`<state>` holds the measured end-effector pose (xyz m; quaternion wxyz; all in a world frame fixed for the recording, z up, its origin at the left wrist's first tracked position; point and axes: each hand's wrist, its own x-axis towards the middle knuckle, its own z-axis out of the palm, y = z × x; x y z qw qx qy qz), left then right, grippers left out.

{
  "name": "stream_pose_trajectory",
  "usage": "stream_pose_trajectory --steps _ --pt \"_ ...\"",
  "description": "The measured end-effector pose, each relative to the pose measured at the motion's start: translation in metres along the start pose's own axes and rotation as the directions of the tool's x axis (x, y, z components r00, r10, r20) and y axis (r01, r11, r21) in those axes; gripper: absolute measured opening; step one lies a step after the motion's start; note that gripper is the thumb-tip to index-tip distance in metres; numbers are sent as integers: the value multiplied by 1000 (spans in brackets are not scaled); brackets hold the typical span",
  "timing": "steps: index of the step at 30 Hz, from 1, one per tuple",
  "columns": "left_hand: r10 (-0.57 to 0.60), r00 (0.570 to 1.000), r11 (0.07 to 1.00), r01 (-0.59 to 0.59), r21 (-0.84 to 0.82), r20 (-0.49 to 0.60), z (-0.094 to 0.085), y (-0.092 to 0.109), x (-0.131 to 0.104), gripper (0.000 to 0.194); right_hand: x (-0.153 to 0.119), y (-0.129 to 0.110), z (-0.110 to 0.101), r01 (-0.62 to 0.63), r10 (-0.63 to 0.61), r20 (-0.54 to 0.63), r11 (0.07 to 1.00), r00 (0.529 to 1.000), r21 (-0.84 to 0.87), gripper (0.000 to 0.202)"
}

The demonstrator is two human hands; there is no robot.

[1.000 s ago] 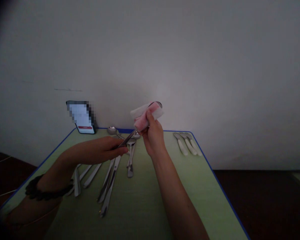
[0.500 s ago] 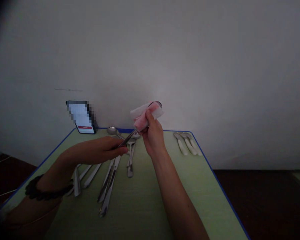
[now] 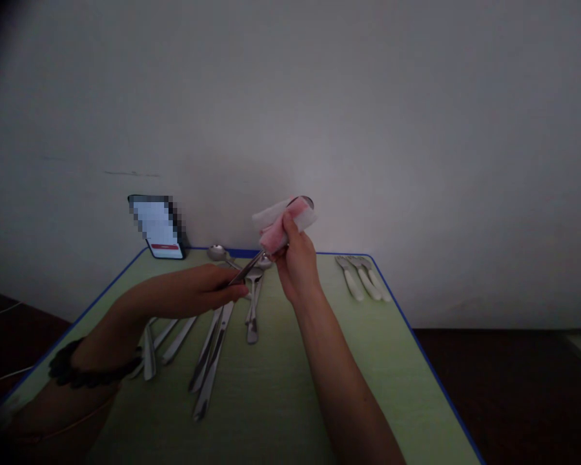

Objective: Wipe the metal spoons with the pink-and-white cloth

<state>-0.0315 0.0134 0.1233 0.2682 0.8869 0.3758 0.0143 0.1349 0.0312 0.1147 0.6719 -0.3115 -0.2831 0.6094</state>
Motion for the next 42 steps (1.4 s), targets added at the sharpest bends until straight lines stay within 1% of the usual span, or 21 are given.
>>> stream_pose_trajectory --steps 14,24,31,36,42 --pt "-2 1000 1000 2 7 -3 -1 3 0 38 -1 -1 1 -15 15 -36 1000 999 -1 24" --pt "-3 1000 1000 3 1 -13 -1 2 0 37 -1 0 1 -11 10 -35 1000 999 -11 26" --pt "-9 999 1000 9 2 -32 -4 7 0 34 -2 10 1 -27 28 8 999 1000 -36 31" --pt "-11 1000 1000 11 14 -28 -4 8 0 32 -1 9 2 -29 30 16 999 999 -13 33" --pt "0 998 1000 0 -15 -56 -3 8 1 33 -1 11 2 -31 31 16 1000 999 -3 31"
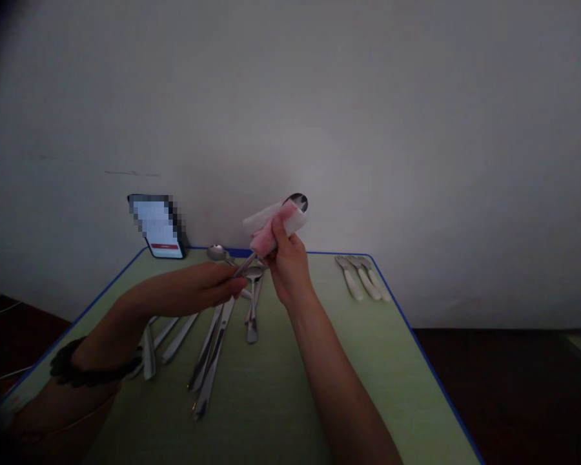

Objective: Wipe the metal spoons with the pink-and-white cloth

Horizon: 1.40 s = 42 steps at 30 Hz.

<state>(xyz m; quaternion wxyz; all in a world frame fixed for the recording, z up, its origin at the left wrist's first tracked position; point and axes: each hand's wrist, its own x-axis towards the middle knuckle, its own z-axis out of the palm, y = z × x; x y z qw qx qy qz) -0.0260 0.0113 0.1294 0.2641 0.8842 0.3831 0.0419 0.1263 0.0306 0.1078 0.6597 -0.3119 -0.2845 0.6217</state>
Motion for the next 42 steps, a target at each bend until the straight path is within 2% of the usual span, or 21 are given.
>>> stream_pose_trajectory --steps 6,9,16,24,35,42 --pt "48 992 999 -50 -14 -120 0 0 4 30 -3 8 3 -33 33 20 999 999 -20 30" --pt "69 987 998 -69 10 -146 0 -1 4 28 -3 7 3 -38 39 21 998 999 -43 31" --pt "22 994 1000 -23 -10 -109 0 1 2 30 -3 7 2 -30 32 44 998 999 -53 31" --pt "30 993 999 -32 -20 -115 1 -2 2 32 -1 9 1 -50 50 28 998 998 -31 32" --pt "15 997 999 -17 -30 -70 1 -2 0 31 12 -7 -11 30 -8 -183 993 983 118 26" --pt "14 999 999 -15 -34 -42 -1 -2 -2 35 12 -12 -11 47 -30 -168 994 985 95 23"
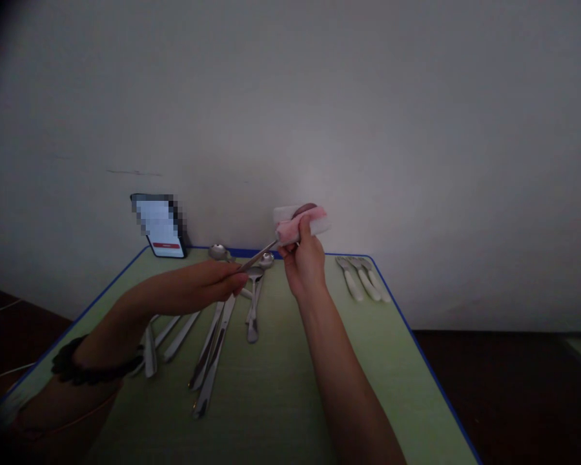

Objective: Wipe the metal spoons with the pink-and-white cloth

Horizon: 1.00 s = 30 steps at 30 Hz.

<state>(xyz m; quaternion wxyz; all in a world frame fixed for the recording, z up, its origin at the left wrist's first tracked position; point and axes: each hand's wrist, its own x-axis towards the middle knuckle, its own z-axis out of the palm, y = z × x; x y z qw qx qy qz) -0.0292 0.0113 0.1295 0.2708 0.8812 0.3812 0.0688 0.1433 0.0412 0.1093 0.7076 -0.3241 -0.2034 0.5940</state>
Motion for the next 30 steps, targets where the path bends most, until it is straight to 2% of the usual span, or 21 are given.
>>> stream_pose_trajectory --steps 7,13,20,30 --pt "-9 1000 1000 8 -28 -13 0 2 0 34 -3 3 -1 20 -14 111 998 994 -51 32" --pt "-23 999 999 23 -23 25 -1 5 0 36 -4 4 1 2 0 85 1000 996 -21 28" --pt "-2 1000 999 2 -54 1 -1 5 2 27 -6 3 2 6 -1 110 999 994 -47 28" --pt "-7 1000 999 8 -44 19 -3 6 0 30 -7 2 3 0 8 122 998 992 -66 26"
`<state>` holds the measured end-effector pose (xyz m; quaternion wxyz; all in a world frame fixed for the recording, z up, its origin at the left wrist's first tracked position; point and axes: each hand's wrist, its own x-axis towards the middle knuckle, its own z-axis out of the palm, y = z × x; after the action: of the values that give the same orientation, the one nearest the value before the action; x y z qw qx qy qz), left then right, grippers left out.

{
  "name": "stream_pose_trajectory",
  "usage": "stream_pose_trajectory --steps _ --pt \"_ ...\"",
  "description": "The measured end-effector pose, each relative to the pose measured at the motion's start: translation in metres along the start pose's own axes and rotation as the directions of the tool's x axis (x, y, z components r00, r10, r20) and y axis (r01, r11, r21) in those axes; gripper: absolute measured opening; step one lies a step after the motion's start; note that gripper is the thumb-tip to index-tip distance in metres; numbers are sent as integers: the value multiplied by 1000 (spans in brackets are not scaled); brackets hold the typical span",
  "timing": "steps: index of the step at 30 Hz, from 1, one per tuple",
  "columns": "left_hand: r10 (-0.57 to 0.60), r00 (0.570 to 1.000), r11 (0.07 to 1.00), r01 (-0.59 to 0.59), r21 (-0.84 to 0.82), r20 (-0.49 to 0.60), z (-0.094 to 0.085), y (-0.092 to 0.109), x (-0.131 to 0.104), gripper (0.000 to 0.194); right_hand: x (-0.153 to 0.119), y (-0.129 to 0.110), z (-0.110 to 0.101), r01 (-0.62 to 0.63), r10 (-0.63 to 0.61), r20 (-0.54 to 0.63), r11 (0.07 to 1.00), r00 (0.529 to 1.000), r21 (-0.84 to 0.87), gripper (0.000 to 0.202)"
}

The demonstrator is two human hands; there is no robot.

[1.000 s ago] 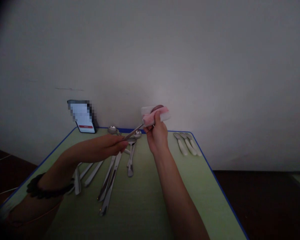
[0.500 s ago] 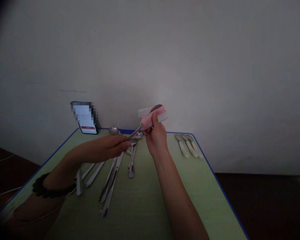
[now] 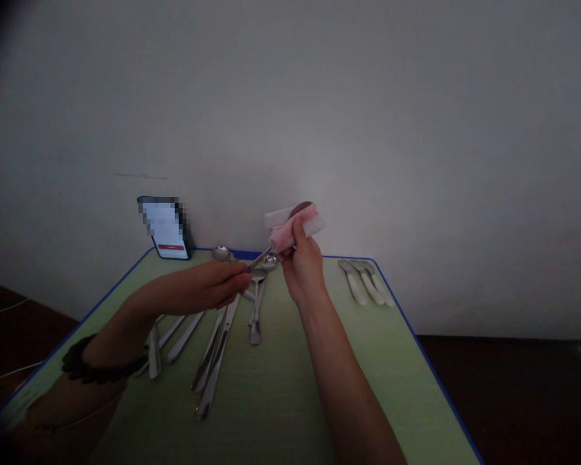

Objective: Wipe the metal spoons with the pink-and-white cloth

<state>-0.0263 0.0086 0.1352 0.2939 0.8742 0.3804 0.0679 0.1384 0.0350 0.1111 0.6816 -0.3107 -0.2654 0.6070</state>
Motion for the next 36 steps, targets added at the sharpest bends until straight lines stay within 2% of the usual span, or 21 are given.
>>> stream_pose_trajectory --steps 11,18,22,27,30,33,36 --pt "-22 1000 1000 22 -7 18 0 1 1 31 -2 0 1 -12 12 1 1000 1000 3 26" --pt "6 999 998 -5 -55 32 0 -1 -1 41 -2 0 2 -15 15 -3 1000 1000 -24 27" --pt "-23 999 998 25 -53 47 -2 1 -2 42 -2 -2 2 -5 6 10 999 1000 -45 27" --pt "-21 1000 999 21 -46 -4 -3 -1 -2 37 -3 -6 0 42 -44 -40 997 998 -72 29" --pt "-13 998 998 10 -57 -60 -7 -5 -5 38 -2 -10 -2 129 -137 -45 980 990 -152 30" --pt "-52 993 997 46 -60 -103 -16 -9 -13 43 0 -17 -8 236 -246 8 919 969 -316 34" --pt "-88 982 996 82 -41 -165 -23 -12 -19 45 1 -26 -16 260 -245 96 825 965 -501 37"
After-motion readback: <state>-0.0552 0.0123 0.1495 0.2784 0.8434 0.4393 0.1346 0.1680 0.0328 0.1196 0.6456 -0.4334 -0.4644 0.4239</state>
